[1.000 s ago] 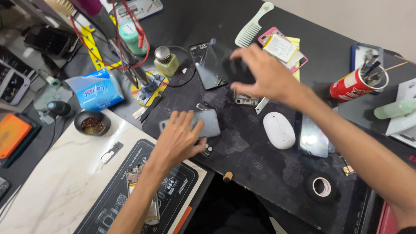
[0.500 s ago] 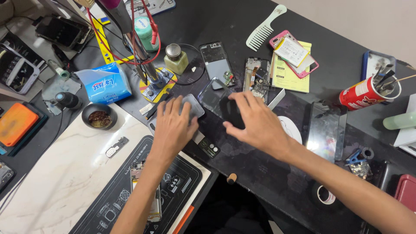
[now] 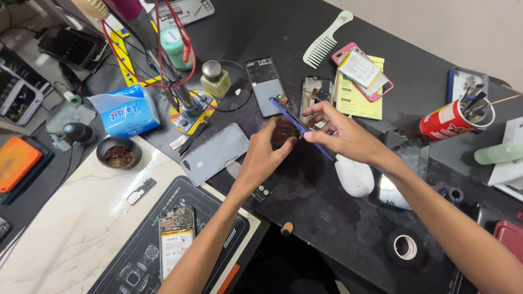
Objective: The person disassembles a mobile phone by removing the back panel and internal components, then places a new battery into the phone frame and reconnects the internal parts.
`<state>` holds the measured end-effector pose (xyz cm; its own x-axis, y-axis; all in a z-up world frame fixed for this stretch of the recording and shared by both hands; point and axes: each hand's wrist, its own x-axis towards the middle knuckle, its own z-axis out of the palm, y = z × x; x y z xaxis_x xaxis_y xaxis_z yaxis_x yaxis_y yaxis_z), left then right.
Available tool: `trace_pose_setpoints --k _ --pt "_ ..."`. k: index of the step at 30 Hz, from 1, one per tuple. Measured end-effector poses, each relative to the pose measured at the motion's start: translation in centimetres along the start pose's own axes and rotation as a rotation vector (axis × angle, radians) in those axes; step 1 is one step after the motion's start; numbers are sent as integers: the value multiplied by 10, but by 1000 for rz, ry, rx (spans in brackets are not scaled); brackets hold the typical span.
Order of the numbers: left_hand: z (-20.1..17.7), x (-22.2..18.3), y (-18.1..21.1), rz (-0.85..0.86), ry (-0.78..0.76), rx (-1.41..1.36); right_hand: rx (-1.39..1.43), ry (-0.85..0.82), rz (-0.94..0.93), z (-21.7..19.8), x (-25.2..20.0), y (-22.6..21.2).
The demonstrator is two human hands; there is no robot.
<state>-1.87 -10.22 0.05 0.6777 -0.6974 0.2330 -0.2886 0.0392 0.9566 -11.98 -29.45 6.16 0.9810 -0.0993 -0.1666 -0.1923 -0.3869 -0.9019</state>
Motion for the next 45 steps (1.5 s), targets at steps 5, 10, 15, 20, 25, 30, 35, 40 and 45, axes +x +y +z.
trace_pose_setpoints --k 5,10,15,20,25,30,35,40,45 --pt "12 1 -7 -122 12 -134 202 -73 54 -8 -1 8" --pt "24 4 -11 -36 132 -97 310 -103 147 -14 -7 2" --pt "26 1 -12 -154 141 -187 419 -92 238 -16 -13 1" --pt "22 -4 -14 -145 134 -331 514 -58 291 -17 -15 12" --pt "17 -6 -11 -197 85 -475 606 -15 277 -16 -13 25" --pt "15 -9 -8 -168 10 -517 698 18 217 -11 -15 29" --pt "15 -14 -3 -150 -39 -466 730 17 153 -13 -16 28" --pt "-1 -19 -1 -159 26 -469 806 -43 103 -14 -21 23" --pt "-9 -22 -4 -332 -9 -847 759 -55 170 -8 -22 11"
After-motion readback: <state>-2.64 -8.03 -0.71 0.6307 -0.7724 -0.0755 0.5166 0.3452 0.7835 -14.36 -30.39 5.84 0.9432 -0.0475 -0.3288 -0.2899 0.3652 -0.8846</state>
